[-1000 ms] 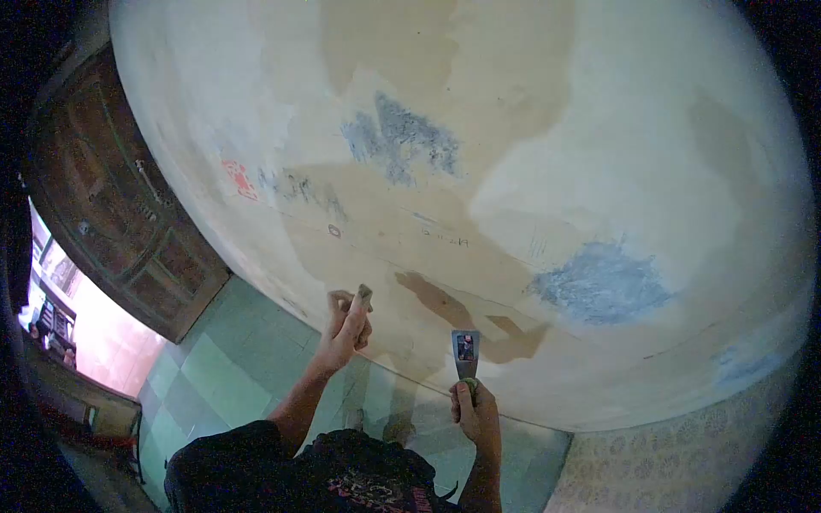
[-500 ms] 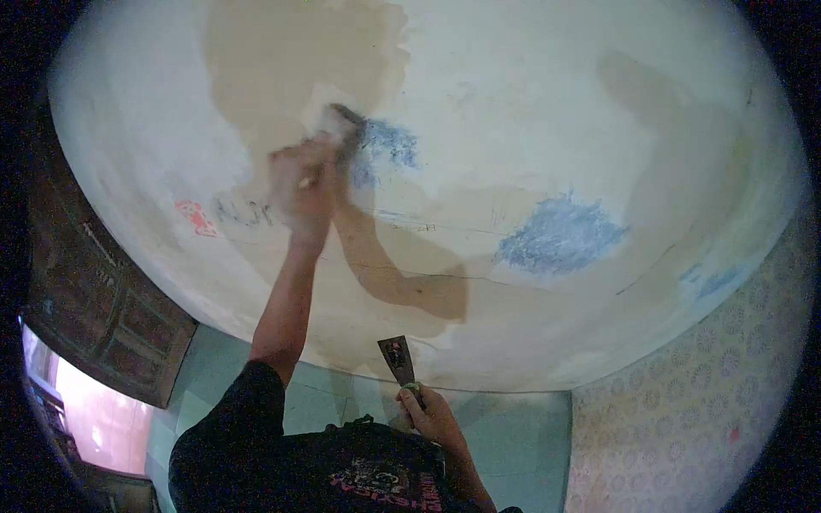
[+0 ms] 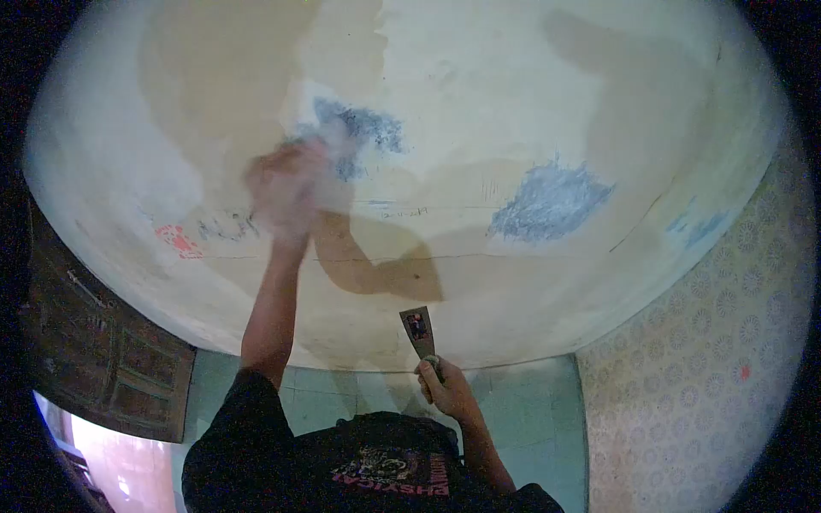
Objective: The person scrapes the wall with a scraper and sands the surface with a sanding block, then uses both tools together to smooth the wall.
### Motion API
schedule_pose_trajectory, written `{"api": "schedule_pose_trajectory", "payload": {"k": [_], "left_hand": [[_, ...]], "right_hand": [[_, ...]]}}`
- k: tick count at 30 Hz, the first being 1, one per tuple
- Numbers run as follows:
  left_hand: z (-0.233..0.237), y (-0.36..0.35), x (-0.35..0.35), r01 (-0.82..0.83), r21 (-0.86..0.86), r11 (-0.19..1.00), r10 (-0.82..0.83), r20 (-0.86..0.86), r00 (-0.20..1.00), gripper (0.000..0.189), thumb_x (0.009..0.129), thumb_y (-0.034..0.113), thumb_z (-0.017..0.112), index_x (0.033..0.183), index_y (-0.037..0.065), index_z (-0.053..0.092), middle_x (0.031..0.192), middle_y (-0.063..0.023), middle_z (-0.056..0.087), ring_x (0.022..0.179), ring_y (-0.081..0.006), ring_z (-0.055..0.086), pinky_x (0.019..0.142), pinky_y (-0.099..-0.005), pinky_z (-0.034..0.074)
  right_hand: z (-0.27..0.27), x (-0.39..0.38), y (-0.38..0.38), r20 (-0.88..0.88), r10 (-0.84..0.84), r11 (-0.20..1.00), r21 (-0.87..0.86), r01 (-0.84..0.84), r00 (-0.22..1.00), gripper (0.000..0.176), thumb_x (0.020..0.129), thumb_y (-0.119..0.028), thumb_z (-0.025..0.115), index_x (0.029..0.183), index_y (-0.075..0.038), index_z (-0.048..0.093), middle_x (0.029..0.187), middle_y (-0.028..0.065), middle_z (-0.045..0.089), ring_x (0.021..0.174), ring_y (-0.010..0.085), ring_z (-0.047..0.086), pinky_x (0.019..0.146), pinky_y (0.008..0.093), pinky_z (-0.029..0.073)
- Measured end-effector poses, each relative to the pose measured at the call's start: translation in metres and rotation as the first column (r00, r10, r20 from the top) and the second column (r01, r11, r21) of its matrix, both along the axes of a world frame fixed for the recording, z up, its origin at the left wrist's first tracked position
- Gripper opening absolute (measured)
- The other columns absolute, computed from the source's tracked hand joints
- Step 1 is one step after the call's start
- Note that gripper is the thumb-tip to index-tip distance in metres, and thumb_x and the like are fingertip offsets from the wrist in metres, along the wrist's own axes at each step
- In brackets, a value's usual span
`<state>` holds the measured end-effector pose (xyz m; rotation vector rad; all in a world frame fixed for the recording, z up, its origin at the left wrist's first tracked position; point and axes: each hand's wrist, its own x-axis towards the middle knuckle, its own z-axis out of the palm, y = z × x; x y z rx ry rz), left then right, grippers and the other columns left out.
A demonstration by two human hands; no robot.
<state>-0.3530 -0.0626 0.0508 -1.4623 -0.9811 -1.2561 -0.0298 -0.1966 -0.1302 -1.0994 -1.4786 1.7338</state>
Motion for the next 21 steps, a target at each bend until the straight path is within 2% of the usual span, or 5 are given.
{"api": "schedule_pose_trajectory", "payload": {"k": [4, 7, 12, 16, 21], "left_hand": [[-0.091, -0.003, 0.062, 0.842, -0.527, 0.115, -0.071, 0.841, 0.536, 0.018, 0.079, 0.019, 0.073, 0.096, 0.014, 0.073, 0.103, -0.0055, 0.07, 0.098, -0.0239, 0.067, 0.1, -0.039, 0.045], [-0.17, -0.01, 0.057, 0.102, -0.519, 0.848, -0.437, -0.579, 0.688, 0.018, 0.085, 0.02, 0.07, 0.101, 0.012, 0.071, 0.104, -0.0085, 0.069, 0.097, -0.0265, 0.067, 0.095, -0.039, 0.05], [-0.161, -0.055, 0.062, 0.634, -0.756, 0.166, -0.185, 0.607, 0.773, 0.032, 0.1, 0.017, 0.054, 0.131, 0.012, 0.048, 0.122, -0.0088, 0.059, 0.107, -0.0194, 0.06, 0.09, -0.0289, 0.047], [-0.126, -0.068, 0.074, 0.971, 0.096, 0.219, -0.044, 0.995, -0.089, 0.035, 0.104, 0.025, 0.05, 0.132, 0.006, 0.042, 0.108, -0.0033, 0.052, 0.095, -0.0101, 0.049, 0.082, -0.0252, 0.045], [-0.089, -0.075, 0.083, 0.937, -0.084, 0.34, -0.298, 0.935, 0.191, 0.039, 0.094, 0.019, 0.066, 0.125, 0.002, 0.049, 0.102, -0.0049, 0.056, 0.092, -0.011, 0.054, 0.075, -0.0269, 0.046]], "right_hand": [[0.023, -0.012, 0.0, -0.125, -0.083, 0.996, 0.019, 0.086, 0.989, 0.027, 0.106, -0.028, 0.044, 0.106, -0.002, 0.052, 0.066, 0.0005, 0.047, 0.05, 0.0091, 0.045, 0.045, 0.0251, 0.038], [0.049, -0.017, 0.006, -0.279, -0.137, 0.987, 0.04, 0.154, 0.95, 0.025, 0.107, -0.026, 0.04, 0.113, -0.002, 0.047, 0.066, 0.0015, 0.046, 0.05, 0.0103, 0.046, 0.045, 0.0252, 0.039], [0.067, -0.031, 0.038, -0.366, -0.17, 0.97, 0.103, 0.221, 0.915, 0.017, 0.105, -0.021, 0.041, 0.105, -0.004, 0.046, 0.069, 0.0042, 0.047, 0.048, 0.0124, 0.045, 0.045, 0.0266, 0.041], [0.097, -0.061, 0.058, -0.388, -0.154, 0.969, 0.119, 0.216, 0.909, 0.019, 0.105, -0.023, 0.043, 0.103, -0.004, 0.047, 0.067, 0.0036, 0.048, 0.047, 0.0124, 0.046, 0.045, 0.0265, 0.041], [0.115, -0.098, 0.073, -0.375, -0.102, 0.941, 0.265, 0.212, 0.921, 0.021, 0.106, -0.024, 0.042, 0.103, -0.005, 0.049, 0.06, 0.002, 0.051, 0.043, 0.0104, 0.046, 0.04, 0.0262, 0.038]]}}
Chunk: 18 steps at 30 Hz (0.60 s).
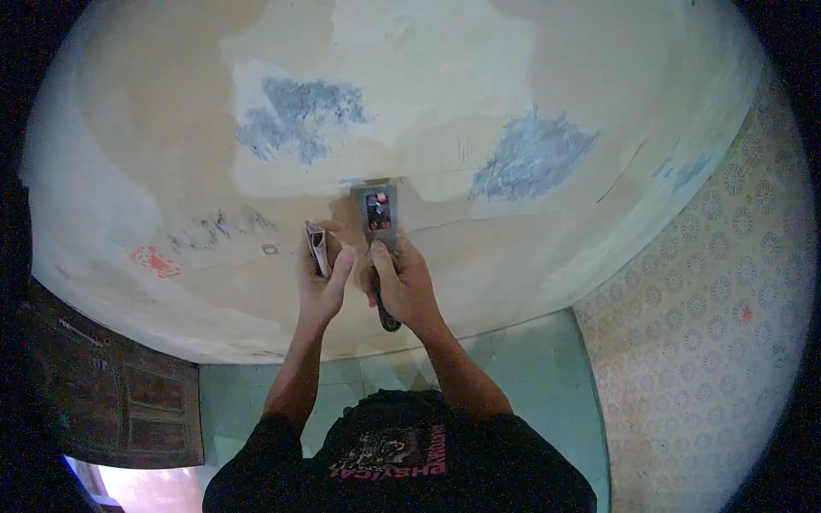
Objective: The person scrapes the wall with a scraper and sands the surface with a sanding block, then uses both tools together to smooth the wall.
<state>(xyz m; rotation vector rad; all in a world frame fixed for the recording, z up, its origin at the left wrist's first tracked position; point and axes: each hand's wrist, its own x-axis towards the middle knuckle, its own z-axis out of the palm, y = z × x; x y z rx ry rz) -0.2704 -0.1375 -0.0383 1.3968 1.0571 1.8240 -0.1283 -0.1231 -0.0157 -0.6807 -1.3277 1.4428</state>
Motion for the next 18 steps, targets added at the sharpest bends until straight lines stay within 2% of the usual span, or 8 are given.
{"api": "schedule_pose_trajectory", "payload": {"k": [2, 5, 8, 9, 10, 12, 16, 18], "left_hand": [[0.013, 0.006, 0.001, -0.184, 0.135, 0.974, 0.216, -0.284, 0.934, 0.032, 0.089, 0.013, 0.072, 0.114, 0.0, 0.057, 0.086, -0.0076, 0.06, 0.077, -0.0158, 0.059, 0.067, -0.0302, 0.048], [0.034, 0.015, 0.003, -0.274, 0.22, 0.936, 0.344, -0.412, 0.844, 0.022, 0.091, 0.014, 0.069, 0.105, 0.002, 0.057, 0.085, -0.0065, 0.062, 0.07, -0.0112, 0.053, 0.062, -0.0299, 0.046], [0.028, 0.029, 0.007, -0.34, 0.22, 0.914, 0.399, -0.351, 0.847, 0.019, 0.09, 0.014, 0.07, 0.098, 0.001, 0.06, 0.076, -0.0106, 0.063, 0.069, -0.0148, 0.058, 0.064, -0.0325, 0.048], [0.032, 0.024, 0.007, -0.333, 0.139, 0.933, 0.36, -0.371, 0.856, 0.026, 0.088, 0.014, 0.072, 0.105, -0.002, 0.061, 0.079, -0.0191, 0.066, 0.065, -0.0321, 0.064, 0.061, -0.038, 0.05], [0.033, 0.022, 0.008, -0.335, 0.142, 0.931, 0.364, -0.37, 0.855, 0.026, 0.088, 0.014, 0.072, 0.105, -0.002, 0.061, 0.079, -0.0191, 0.066, 0.065, -0.0321, 0.064, 0.061, -0.038, 0.05], [0.034, 0.017, 0.01, -0.32, -0.016, 0.947, 0.285, -0.415, 0.864, 0.025, 0.09, 0.019, 0.069, 0.101, -0.004, 0.063, 0.075, -0.0202, 0.066, 0.065, -0.0317, 0.066, 0.061, -0.0378, 0.05], [0.033, 0.027, 0.012, -0.321, 0.033, 0.947, 0.318, -0.258, 0.912, 0.029, 0.093, 0.023, 0.066, 0.099, -0.005, 0.066, 0.071, -0.0208, 0.065, 0.06, -0.032, 0.066, 0.057, -0.0378, 0.05], [0.046, 0.023, 0.012, -0.344, -0.002, 0.939, 0.32, -0.358, 0.877, 0.029, 0.093, 0.024, 0.066, 0.097, -0.005, 0.066, 0.07, -0.0213, 0.065, 0.059, -0.0329, 0.065, 0.056, -0.0383, 0.05]], "right_hand": [[-0.004, -0.012, 0.005, -0.007, 0.001, 1.0, -0.005, -0.001, 1.0, 0.021, 0.106, -0.025, 0.042, 0.103, -0.005, 0.049, 0.06, 0.0019, 0.05, 0.043, 0.0099, 0.045, 0.04, 0.0262, 0.038], [-0.006, -0.021, 0.014, -0.039, 0.008, 1.0, -0.002, -0.008, 0.999, 0.025, 0.107, -0.028, 0.041, 0.104, -0.005, 0.051, 0.059, 0.0013, 0.05, 0.043, 0.0092, 0.046, 0.04, 0.0263, 0.039], [-0.014, -0.028, 0.021, -0.012, -0.032, 0.998, 0.053, 0.033, 0.999, 0.029, 0.106, -0.031, 0.041, 0.104, -0.005, 0.053, 0.059, 0.0012, 0.052, 0.044, 0.0092, 0.048, 0.039, 0.0269, 0.039], [-0.018, -0.029, 0.024, 0.037, -0.081, 0.992, 0.102, 0.077, 0.996, 0.031, 0.106, -0.032, 0.041, 0.103, -0.005, 0.054, 0.059, 0.0015, 0.053, 0.044, 0.0093, 0.049, 0.039, 0.0274, 0.039], [-0.021, -0.03, 0.024, 0.036, -0.079, 0.992, 0.105, 0.074, 0.996, 0.031, 0.106, -0.032, 0.041, 0.103, -0.005, 0.054, 0.059, 0.0015, 0.053, 0.044, 0.0093, 0.049, 0.039, 0.0274, 0.039], [-0.025, -0.031, 0.021, 0.099, -0.125, 0.992, 0.044, 0.121, 0.987, 0.033, 0.106, -0.033, 0.041, 0.103, -0.003, 0.055, 0.059, 0.0027, 0.053, 0.044, 0.0107, 0.05, 0.039, 0.0288, 0.039], [-0.008, -0.033, 0.022, 0.043, -0.147, 0.987, 0.069, 0.144, 0.988, 0.038, 0.105, -0.035, 0.042, 0.103, 0.0, 0.056, 0.06, 0.0063, 0.057, 0.045, 0.014, 0.054, 0.039, 0.0318, 0.041], [0.0, -0.034, 0.021, 0.02, -0.166, 0.983, 0.089, 0.163, 0.986, 0.041, 0.104, -0.036, 0.044, 0.101, 0.002, 0.059, 0.062, 0.0091, 0.061, 0.047, 0.0173, 0.058, 0.041, 0.0351, 0.043]]}}
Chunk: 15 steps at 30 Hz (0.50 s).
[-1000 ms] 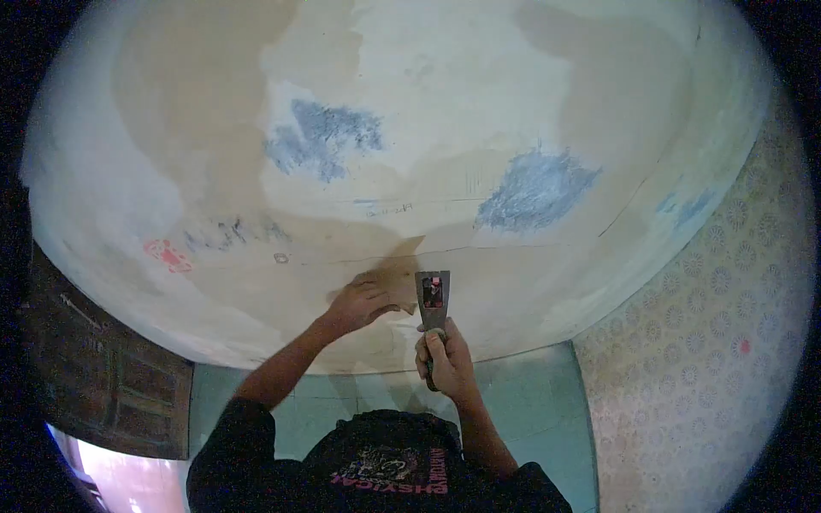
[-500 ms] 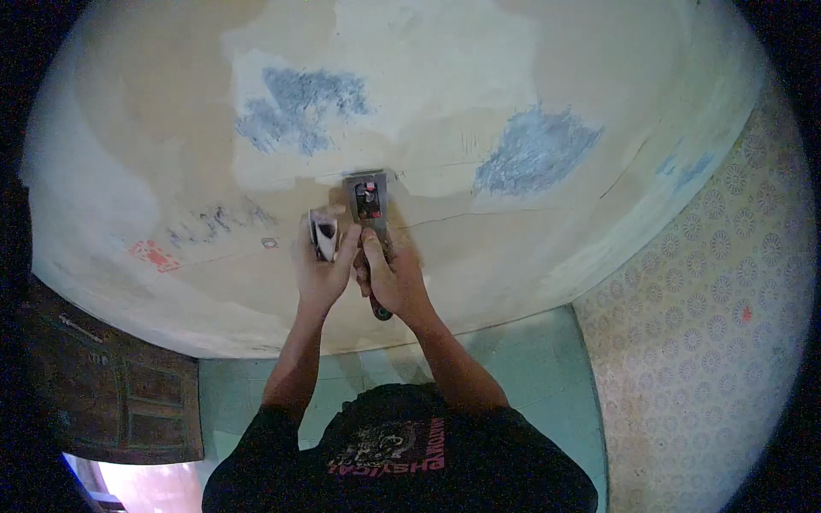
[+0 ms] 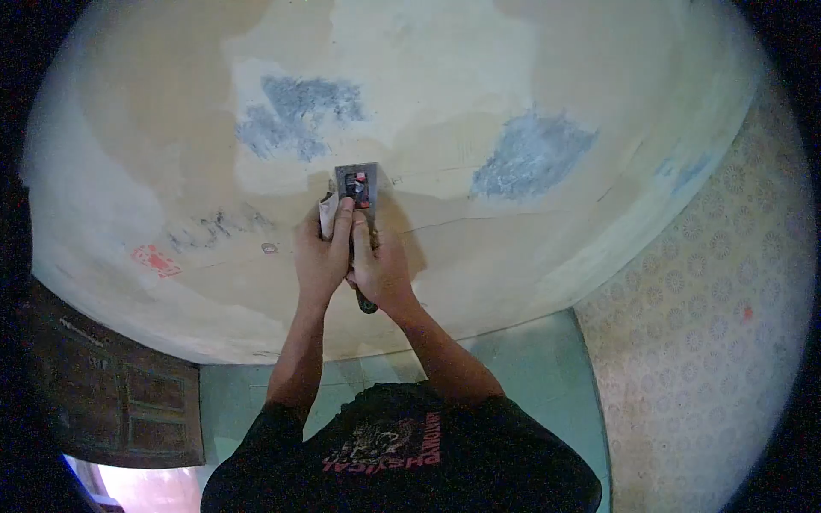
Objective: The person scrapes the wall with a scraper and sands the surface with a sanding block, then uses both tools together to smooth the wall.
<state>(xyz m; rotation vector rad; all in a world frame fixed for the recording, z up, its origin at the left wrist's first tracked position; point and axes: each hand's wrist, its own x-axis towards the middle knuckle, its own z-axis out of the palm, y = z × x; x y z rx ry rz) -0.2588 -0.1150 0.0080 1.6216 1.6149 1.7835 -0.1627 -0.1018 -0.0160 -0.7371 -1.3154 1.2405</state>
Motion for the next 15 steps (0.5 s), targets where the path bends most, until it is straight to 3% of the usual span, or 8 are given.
{"api": "schedule_pose_trajectory", "payload": {"k": [2, 4, 6, 9, 10, 12, 14, 15], "left_hand": [[0.002, -0.002, 0.001, -0.021, -0.051, 0.998, 0.016, -0.094, 0.995, 0.029, 0.093, 0.024, 0.066, 0.096, -0.005, 0.066, 0.069, -0.0219, 0.065, 0.057, -0.0339, 0.065, 0.055, -0.0389, 0.05], [-0.017, 0.0, 0.001, -0.068, -0.053, 0.996, 0.062, -0.095, 0.994, 0.03, 0.095, 0.022, 0.063, 0.1, -0.007, 0.065, 0.079, -0.0179, 0.069, 0.07, -0.0188, 0.065, 0.066, -0.0343, 0.051], [-0.012, 0.006, 0.002, -0.077, -0.001, 0.997, 0.077, -0.073, 0.994, 0.031, 0.096, 0.024, 0.064, 0.098, -0.007, 0.065, 0.078, -0.0182, 0.069, 0.069, -0.0201, 0.065, 0.064, -0.0351, 0.05], [0.041, -0.006, 0.002, -0.029, -0.045, 0.999, 0.025, -0.085, 0.996, 0.032, 0.096, 0.027, 0.064, 0.1, -0.005, 0.065, 0.078, -0.0188, 0.069, 0.069, -0.0239, 0.066, 0.065, -0.0367, 0.05], [0.033, -0.004, 0.001, -0.029, -0.043, 0.999, 0.025, -0.087, 0.996, 0.032, 0.096, 0.027, 0.064, 0.1, -0.005, 0.065, 0.078, -0.0188, 0.069, 0.069, -0.0239, 0.066, 0.065, -0.0367, 0.05], [0.005, 0.004, -0.003, -0.064, 0.062, 0.996, 0.074, -0.176, 0.982, 0.028, 0.093, 0.025, 0.065, 0.097, -0.003, 0.063, 0.07, -0.0225, 0.065, 0.061, -0.0388, 0.066, 0.055, -0.0431, 0.049], [-0.004, 0.009, -0.001, -0.066, 0.122, 0.99, 0.087, -0.178, 0.98, 0.028, 0.093, 0.024, 0.066, 0.098, -0.003, 0.064, 0.072, -0.0233, 0.065, 0.061, -0.0392, 0.066, 0.055, -0.0436, 0.05], [0.0, 0.008, 0.001, -0.069, 0.156, 0.985, 0.098, -0.181, 0.979, 0.028, 0.092, 0.024, 0.066, 0.099, -0.003, 0.064, 0.073, -0.024, 0.065, 0.061, -0.0396, 0.065, 0.056, -0.0442, 0.05]], "right_hand": [[-0.012, 0.004, -0.004, 0.075, -0.047, 0.999, 0.006, 0.046, 0.996, 0.041, 0.104, -0.036, 0.045, 0.101, 0.003, 0.06, 0.064, 0.0116, 0.062, 0.048, 0.0193, 0.059, 0.042, 0.0365, 0.044], [-0.014, 0.001, 0.005, 0.146, -0.091, 0.996, 0.033, 0.087, 0.985, 0.041, 0.103, -0.035, 0.046, 0.1, 0.003, 0.061, 0.065, 0.014, 0.063, 0.048, 0.0213, 0.061, 0.043, 0.0378, 0.045], [-0.014, -0.006, 0.012, 0.051, -0.182, 0.956, 0.245, 0.164, 0.982, 0.04, 0.103, -0.033, 0.046, 0.101, 0.003, 0.061, 0.064, 0.0166, 0.062, 0.051, 0.0246, 0.062, 0.047, 0.0399, 0.047], [0.009, -0.006, 0.01, 0.09, -0.119, 0.986, 0.128, 0.107, 0.989, 0.039, 0.104, -0.032, 0.044, 0.099, 0.003, 0.06, 0.063, 0.018, 0.061, 0.054, 0.0261, 0.062, 0.052, 0.0414, 0.048], [0.01, -0.008, 0.012, 0.051, -0.102, 0.989, 0.116, 0.095, 0.993, 0.039, 0.104, -0.032, 0.044, 0.097, 0.003, 0.06, 0.062, 0.0174, 0.061, 0.055, 0.0253, 0.062, 0.053, 0.041, 0.048], [-0.001, -0.003, 0.003, 0.086, -0.104, 0.989, 0.118, 0.094, 0.991, 0.039, 0.104, -0.032, 0.044, 0.096, 0.003, 0.059, 0.062, 0.0163, 0.06, 0.055, 0.0247, 0.062, 0.052, 0.04, 0.048], [0.001, 0.001, 0.003, 0.121, -0.11, 0.986, 0.137, 0.093, 0.987, 0.039, 0.104, -0.032, 0.044, 0.095, 0.003, 0.059, 0.061, 0.0152, 0.06, 0.054, 0.0241, 0.062, 0.051, 0.0391, 0.048], [0.004, 0.001, 0.002, 0.1, -0.011, 1.0, -0.004, 0.012, 0.995, 0.039, 0.104, -0.032, 0.044, 0.096, 0.003, 0.058, 0.061, 0.0137, 0.06, 0.054, 0.023, 0.061, 0.051, 0.0383, 0.048]]}}
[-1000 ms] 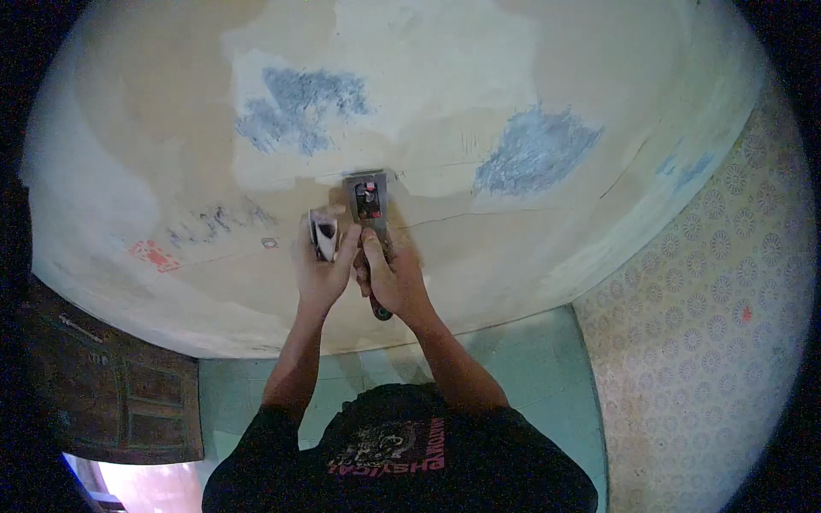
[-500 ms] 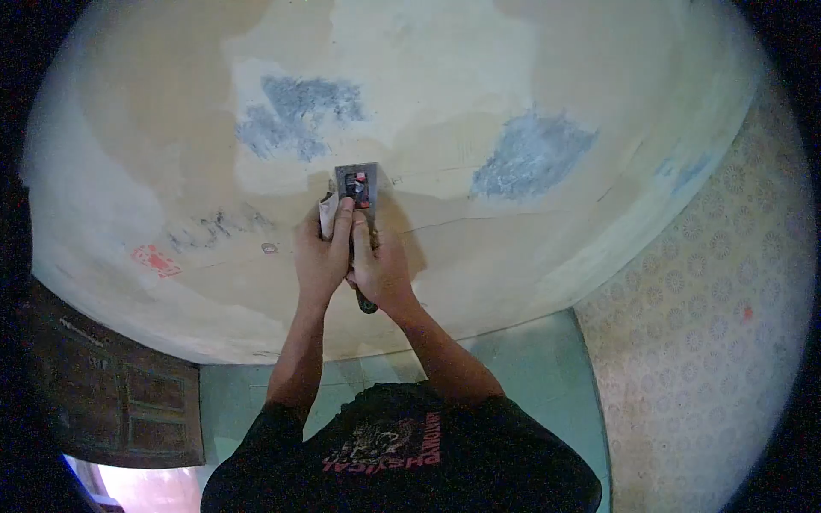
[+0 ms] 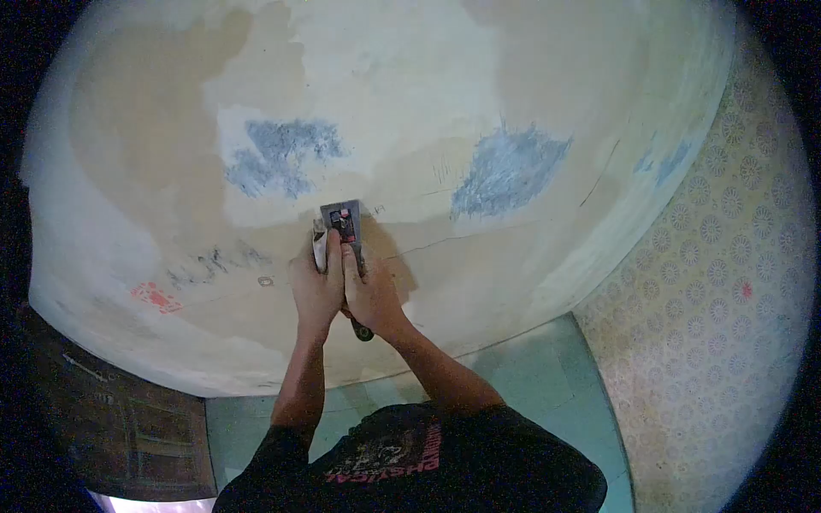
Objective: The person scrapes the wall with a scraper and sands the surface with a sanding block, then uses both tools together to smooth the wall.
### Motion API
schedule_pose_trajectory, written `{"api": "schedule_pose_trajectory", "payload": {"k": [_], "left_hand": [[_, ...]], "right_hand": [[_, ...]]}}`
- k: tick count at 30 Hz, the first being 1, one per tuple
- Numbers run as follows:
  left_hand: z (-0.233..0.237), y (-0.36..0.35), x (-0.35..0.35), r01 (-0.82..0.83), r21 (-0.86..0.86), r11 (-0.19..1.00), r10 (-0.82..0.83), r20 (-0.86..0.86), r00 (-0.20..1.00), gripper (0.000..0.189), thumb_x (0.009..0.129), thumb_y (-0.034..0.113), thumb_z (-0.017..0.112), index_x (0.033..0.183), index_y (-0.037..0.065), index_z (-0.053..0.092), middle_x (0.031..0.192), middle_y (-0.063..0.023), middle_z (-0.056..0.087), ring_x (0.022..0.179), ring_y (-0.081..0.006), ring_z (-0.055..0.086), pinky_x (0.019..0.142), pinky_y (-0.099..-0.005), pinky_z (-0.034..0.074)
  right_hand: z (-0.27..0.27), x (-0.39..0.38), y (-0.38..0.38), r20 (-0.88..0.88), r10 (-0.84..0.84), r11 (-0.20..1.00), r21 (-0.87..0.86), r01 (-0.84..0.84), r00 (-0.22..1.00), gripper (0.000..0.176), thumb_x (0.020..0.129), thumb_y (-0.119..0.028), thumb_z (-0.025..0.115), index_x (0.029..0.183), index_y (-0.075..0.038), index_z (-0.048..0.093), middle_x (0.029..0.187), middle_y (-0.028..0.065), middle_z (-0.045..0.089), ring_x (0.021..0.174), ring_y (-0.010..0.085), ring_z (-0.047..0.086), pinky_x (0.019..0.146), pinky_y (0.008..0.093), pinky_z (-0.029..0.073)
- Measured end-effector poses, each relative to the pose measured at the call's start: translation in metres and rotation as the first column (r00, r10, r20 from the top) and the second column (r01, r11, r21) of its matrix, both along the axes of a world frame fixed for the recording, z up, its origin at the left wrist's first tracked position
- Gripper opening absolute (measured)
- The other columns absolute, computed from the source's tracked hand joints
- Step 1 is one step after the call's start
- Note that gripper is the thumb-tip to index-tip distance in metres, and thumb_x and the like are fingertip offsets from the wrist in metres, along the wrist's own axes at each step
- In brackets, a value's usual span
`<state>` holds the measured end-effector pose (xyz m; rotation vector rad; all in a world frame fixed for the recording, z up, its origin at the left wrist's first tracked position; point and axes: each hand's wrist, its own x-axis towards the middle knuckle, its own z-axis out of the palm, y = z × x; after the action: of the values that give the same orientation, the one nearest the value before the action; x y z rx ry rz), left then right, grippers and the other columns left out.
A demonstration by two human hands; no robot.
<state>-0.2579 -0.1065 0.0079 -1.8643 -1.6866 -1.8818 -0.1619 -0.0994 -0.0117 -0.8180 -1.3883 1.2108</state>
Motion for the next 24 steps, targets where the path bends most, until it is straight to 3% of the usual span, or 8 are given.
{"api": "schedule_pose_trajectory", "payload": {"k": [1, 4, 6, 10, 13, 18, 21, 24], "left_hand": [[0.003, -0.002, -0.002, -0.001, -0.01, 1.0, 0.001, 0.0, 1.0, 0.028, 0.092, 0.024, 0.066, 0.099, -0.003, 0.064, 0.073, -0.024, 0.065, 0.061, -0.0396, 0.065, 0.056, -0.0442, 0.05], [0.005, -0.006, -0.008, -0.008, -0.24, 0.971, 0.01, 0.007, 1.0, 0.027, 0.092, 0.022, 0.066, 0.101, -0.003, 0.065, 0.077, -0.0255, 0.066, 0.063, -0.0401, 0.066, 0.058, -0.0445, 0.051], [-0.014, -0.003, -0.007, 0.022, -0.169, 0.985, -0.014, 0.052, 0.999, 0.027, 0.095, 0.023, 0.063, 0.094, -0.004, 0.064, 0.073, -0.0177, 0.068, 0.063, -0.0224, 0.066, 0.061, -0.0372, 0.05], [-0.016, -0.002, -0.005, 0.032, -0.125, 0.992, -0.028, 0.037, 0.999, 0.026, 0.095, 0.022, 0.063, 0.091, -0.004, 0.064, 0.072, -0.0172, 0.067, 0.063, -0.0216, 0.066, 0.06, -0.0367, 0.05], [-0.014, 0.001, -0.003, 0.081, -0.102, 0.991, -0.07, 0.101, 0.992, 0.019, 0.093, 0.018, 0.064, 0.092, -0.001, 0.064, 0.074, -0.019, 0.065, 0.065, -0.0369, 0.065, 0.059, -0.0423, 0.049], [-0.011, 0.005, 0.003, 0.084, -0.085, 0.993, -0.066, 0.196, 0.978, 0.021, 0.094, 0.02, 0.064, 0.09, -0.001, 0.064, 0.07, -0.0174, 0.064, 0.061, -0.0331, 0.064, 0.058, -0.0409, 0.048], [-0.013, 0.003, 0.008, 0.067, -0.098, 0.993, -0.045, 0.215, 0.975, 0.023, 0.095, 0.021, 0.064, 0.089, -0.001, 0.063, 0.069, -0.0166, 0.064, 0.06, -0.029, 0.063, 0.058, -0.0399, 0.048], [-0.013, 0.004, 0.009, 0.041, -0.1, 0.994, -0.019, 0.209, 0.978, 0.024, 0.095, 0.022, 0.064, 0.088, -0.001, 0.063, 0.069, -0.016, 0.064, 0.06, -0.026, 0.063, 0.058, -0.0381, 0.048]], "right_hand": [[-0.001, 0.0, -0.005, -0.032, 0.085, 0.984, -0.155, -0.089, 0.996, 0.039, 0.105, -0.032, 0.043, 0.096, 0.003, 0.058, 0.061, 0.0122, 0.059, 0.054, 0.0219, 0.061, 0.051, 0.0376, 0.048], [-0.017, -0.006, 0.0, -0.031, 0.042, 0.995, -0.088, -0.045, 0.999, 0.037, 0.105, -0.029, 0.042, 0.094, 0.002, 0.057, 0.062, 0.0099, 0.059, 0.051, 0.0189, 0.058, 0.048, 0.0358, 0.047], [-0.024, -0.003, -0.008, 0.004, 0.018, 0.998, -0.054, -0.018, 1.0, 0.035, 0.105, -0.028, 0.042, 0.094, 0.002, 0.057, 0.062, 0.0094, 0.059, 0.051, 0.0174, 0.058, 0.047, 0.0345, 0.046], [-0.013, -0.003, -0.016, -0.114, 0.055, 0.99, -0.123, -0.069, 0.992, 0.03, 0.106, -0.026, 0.041, 0.097, 0.0, 0.054, 0.062, 0.0078, 0.058, 0.046, 0.0142, 0.054, 0.041, 0.0321, 0.043], [-0.015, 0.001, -0.012, -0.138, 0.09, 0.982, -0.154, -0.111, 0.986, 0.029, 0.106, -0.026, 0.041, 0.099, 0.0, 0.052, 0.059, 0.0067, 0.056, 0.042, 0.0129, 0.051, 0.038, 0.0311, 0.04], [-0.009, 0.01, -0.008, -0.003, 0.107, 0.991, -0.085, -0.107, 0.994, 0.029, 0.106, -0.025, 0.04, 0.098, 0.0, 0.051, 0.056, 0.0046, 0.053, 0.041, 0.0116, 0.049, 0.036, 0.0291, 0.038], [-0.011, 0.011, -0.007, -0.148, 0.136, 0.974, -0.159, -0.16, 0.98, 0.032, 0.106, -0.027, 0.04, 0.093, 0.0, 0.053, 0.054, 0.0037, 0.052, 0.04, 0.0125, 0.05, 0.037, 0.0303, 0.038], [-0.018, 0.012, -0.002, 0.074, 0.066, 0.995, -0.08, -0.061, 0.995, 0.035, 0.106, -0.029, 0.041, 0.09, 0.0, 0.053, 0.052, 0.005, 0.052, 0.039, 0.0148, 0.05, 0.038, 0.0334, 0.039]]}}
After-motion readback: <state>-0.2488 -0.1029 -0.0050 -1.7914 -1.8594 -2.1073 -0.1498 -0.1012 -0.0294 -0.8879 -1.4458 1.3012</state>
